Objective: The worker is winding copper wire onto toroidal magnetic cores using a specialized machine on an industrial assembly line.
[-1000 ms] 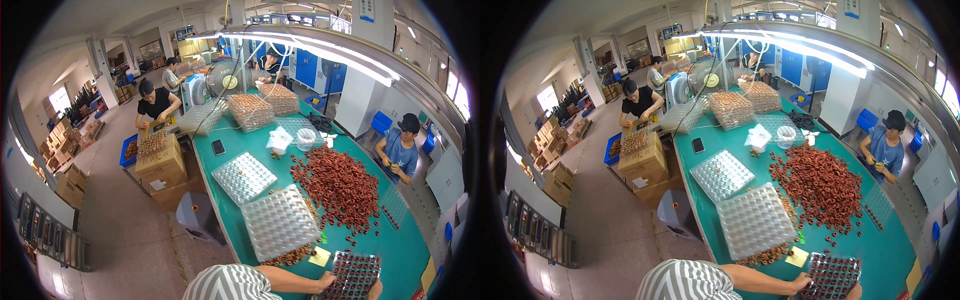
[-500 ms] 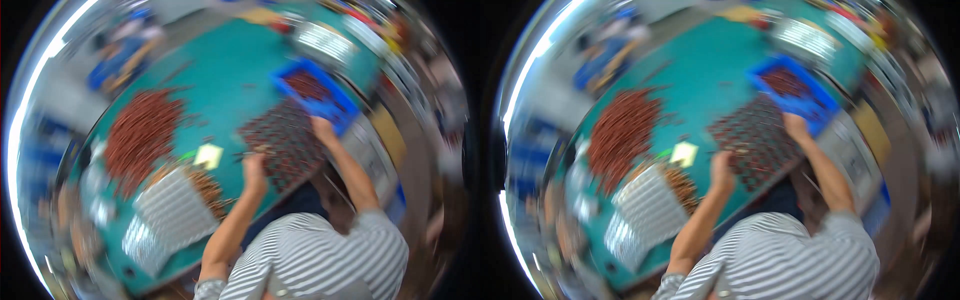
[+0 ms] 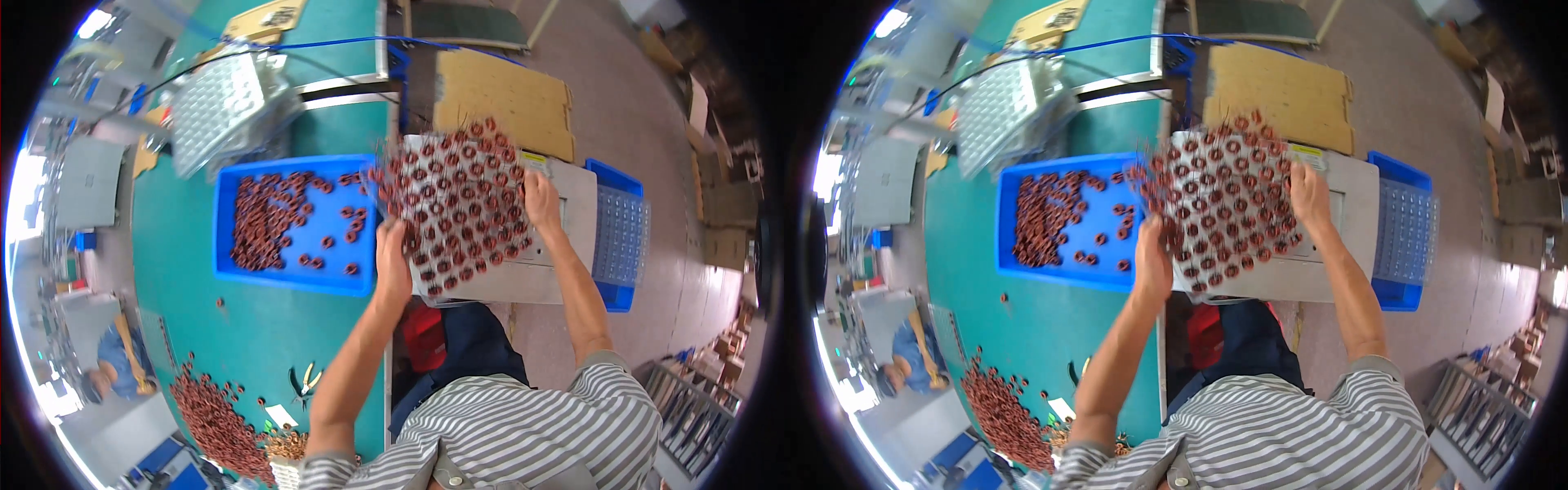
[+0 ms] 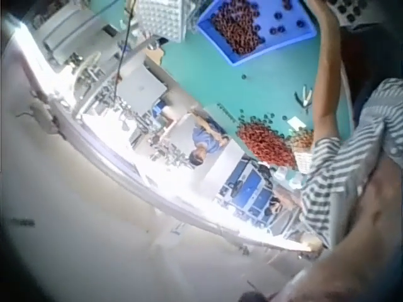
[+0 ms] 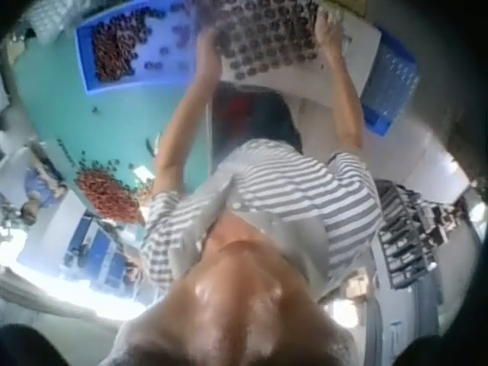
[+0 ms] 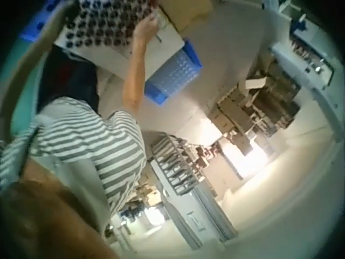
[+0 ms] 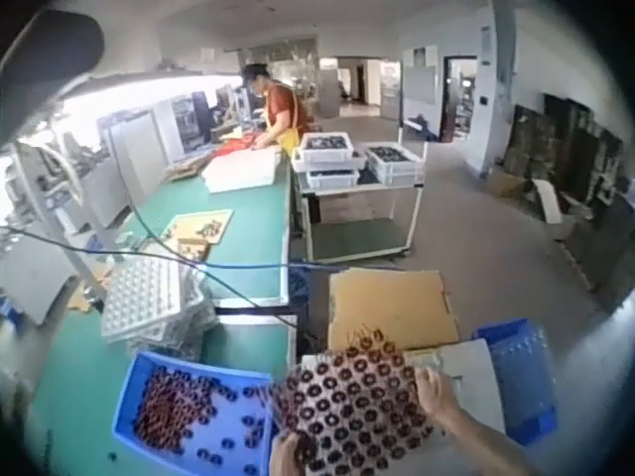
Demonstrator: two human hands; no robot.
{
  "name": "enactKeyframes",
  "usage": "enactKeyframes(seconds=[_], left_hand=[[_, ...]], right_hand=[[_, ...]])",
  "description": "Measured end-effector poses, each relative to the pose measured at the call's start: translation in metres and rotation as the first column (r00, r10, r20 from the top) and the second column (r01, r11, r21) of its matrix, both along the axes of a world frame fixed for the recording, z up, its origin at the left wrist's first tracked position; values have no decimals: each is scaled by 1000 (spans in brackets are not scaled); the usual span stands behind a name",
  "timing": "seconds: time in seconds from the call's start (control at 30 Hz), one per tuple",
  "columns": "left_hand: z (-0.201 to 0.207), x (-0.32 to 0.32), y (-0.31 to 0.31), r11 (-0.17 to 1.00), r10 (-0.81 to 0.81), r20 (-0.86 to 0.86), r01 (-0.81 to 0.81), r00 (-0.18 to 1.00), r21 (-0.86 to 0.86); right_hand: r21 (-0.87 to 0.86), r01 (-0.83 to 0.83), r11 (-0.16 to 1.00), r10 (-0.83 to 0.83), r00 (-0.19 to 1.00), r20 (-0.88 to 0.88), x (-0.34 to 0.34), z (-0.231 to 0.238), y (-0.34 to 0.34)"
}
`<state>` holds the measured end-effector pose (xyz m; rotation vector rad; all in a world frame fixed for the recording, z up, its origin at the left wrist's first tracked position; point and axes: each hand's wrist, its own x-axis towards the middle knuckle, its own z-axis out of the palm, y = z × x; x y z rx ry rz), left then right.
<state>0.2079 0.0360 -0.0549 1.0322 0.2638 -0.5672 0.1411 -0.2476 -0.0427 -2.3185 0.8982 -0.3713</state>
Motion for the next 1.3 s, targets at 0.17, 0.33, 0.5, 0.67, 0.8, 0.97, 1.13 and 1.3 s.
enactKeyframes(seconds=[0.17, 0.33, 0.5, 0.67, 0.8, 0.97, 1.13, 1.3], left_hand=[[-33, 100, -166, 966, -256, 65, 252, 965, 61], [-36, 127, -238, 913, -396, 115, 377, 911, 156], [-46, 140, -233, 895, -424, 210, 372, 881, 244], [-36, 142, -207, 821, -518, 520, 223, 679, 526], [-34, 84, -167, 867, -288, 660, -104, 694, 488], [-66, -7, -114, 836, -299, 840, -299, 453, 459], [-88, -41, -106, 900, -179, 957, -357, 226, 252], [-92, -38, -109, 943, -146, 987, -293, 69, 159]], right_hand=[[11, 246, 969, -247, 969, 16, 22, -29, -136], [74, 369, 926, -364, 928, -72, 8, -56, -188], [174, 225, 959, -168, 942, -291, 11, -30, -197], [71, 310, 948, -300, 946, -125, -45, -33, -216], [82, 318, 945, -322, 946, 44, -71, -39, -166], [-4, 202, 979, -199, 967, 160, -53, -64, -111], [-357, 155, 921, -140, 988, 68, -71, -74, -121], [-11, 237, 971, -200, 842, 500, -97, -54, -94]])
